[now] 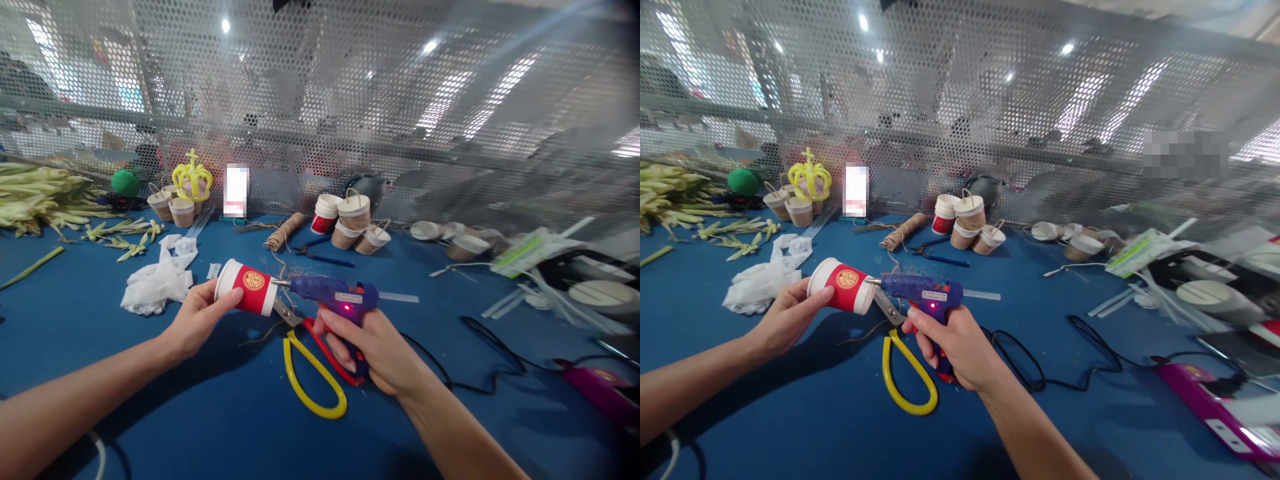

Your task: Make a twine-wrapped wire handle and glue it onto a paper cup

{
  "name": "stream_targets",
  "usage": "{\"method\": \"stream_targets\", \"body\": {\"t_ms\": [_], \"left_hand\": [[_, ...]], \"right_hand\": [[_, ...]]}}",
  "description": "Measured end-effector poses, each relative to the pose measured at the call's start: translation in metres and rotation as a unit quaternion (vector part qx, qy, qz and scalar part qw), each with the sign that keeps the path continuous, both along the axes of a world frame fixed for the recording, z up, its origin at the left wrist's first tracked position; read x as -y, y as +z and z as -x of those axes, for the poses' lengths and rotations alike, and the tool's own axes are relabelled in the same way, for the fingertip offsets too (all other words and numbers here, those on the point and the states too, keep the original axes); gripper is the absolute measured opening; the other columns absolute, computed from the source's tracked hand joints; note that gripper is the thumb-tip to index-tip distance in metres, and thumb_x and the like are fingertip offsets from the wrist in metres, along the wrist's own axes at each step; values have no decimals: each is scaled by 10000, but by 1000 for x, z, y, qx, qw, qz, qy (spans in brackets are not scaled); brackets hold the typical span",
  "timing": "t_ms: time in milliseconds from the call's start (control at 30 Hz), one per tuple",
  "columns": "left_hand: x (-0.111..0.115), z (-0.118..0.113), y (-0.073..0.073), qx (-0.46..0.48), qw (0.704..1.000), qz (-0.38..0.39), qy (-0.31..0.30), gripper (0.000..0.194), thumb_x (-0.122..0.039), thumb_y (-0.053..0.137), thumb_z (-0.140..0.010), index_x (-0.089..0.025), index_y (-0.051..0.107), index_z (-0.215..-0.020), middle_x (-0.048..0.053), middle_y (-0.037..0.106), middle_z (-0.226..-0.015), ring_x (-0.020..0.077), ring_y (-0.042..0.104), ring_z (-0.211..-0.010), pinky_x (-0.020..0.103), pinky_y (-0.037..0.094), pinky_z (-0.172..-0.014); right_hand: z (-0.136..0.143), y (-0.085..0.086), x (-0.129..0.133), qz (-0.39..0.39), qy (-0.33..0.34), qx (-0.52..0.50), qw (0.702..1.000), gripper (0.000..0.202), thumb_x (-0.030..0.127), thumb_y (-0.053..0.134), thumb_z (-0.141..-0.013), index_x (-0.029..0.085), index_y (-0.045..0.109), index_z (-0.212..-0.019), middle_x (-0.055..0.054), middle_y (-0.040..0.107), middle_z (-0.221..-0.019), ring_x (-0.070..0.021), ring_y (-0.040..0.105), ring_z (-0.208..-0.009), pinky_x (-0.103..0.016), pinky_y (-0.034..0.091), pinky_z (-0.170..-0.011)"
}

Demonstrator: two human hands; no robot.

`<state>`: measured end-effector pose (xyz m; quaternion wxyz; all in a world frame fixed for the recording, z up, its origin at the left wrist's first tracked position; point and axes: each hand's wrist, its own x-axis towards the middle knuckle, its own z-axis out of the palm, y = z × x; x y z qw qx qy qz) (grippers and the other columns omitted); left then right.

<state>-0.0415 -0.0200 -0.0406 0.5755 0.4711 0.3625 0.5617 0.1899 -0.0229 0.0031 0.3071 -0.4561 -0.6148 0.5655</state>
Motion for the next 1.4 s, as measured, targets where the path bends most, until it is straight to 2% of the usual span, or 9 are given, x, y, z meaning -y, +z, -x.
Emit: {"method": "stream_targets", "body": {"t_ms": [167,333,800,1067,1400], "left_hand": [[0,-1,1,27,999,34,11,178,-276,620,-718,-134,645,-824,39,681,-761,119,586,-682,220,452,-667],[0,-3,5,41,997,58,3,206,-298,621,-711,-121,638,-815,51,685,-735,142,606,-661,258,470,-666],[0,-5,9,52,995,78,22,208,-307,640,-689,-126,631,-792,33,685,-703,129,610,-650,252,475,-676],[0,-5,10,39,995,87,32,222,-322,636,-685,-126,629,-788,39,682,-711,143,608,-651,264,468,-666],[-1,-5,8,18,994,96,39,237,-339,622,-697,-131,615,-811,34,667,-724,130,587,-646,246,449,-632]], "right_hand": [[0,-1,1,-23,13,34,999,321,422,477,-797,126,560,-705,64,417,-372,-44,369,-305,-175,307,-326],[1,0,2,-38,25,60,997,321,427,479,-792,125,560,-717,61,424,-374,-54,387,-306,-184,319,-322],[2,1,4,-53,20,112,992,307,416,486,-791,132,562,-704,48,445,-416,-58,428,-338,-182,339,-325],[8,4,9,-65,-12,134,989,292,412,510,-772,139,563,-685,48,445,-420,-56,421,-338,-177,343,-314],[8,6,10,-82,-1,168,982,302,418,494,-767,135,560,-687,45,454,-418,-59,435,-351,-168,362,-326]]}}
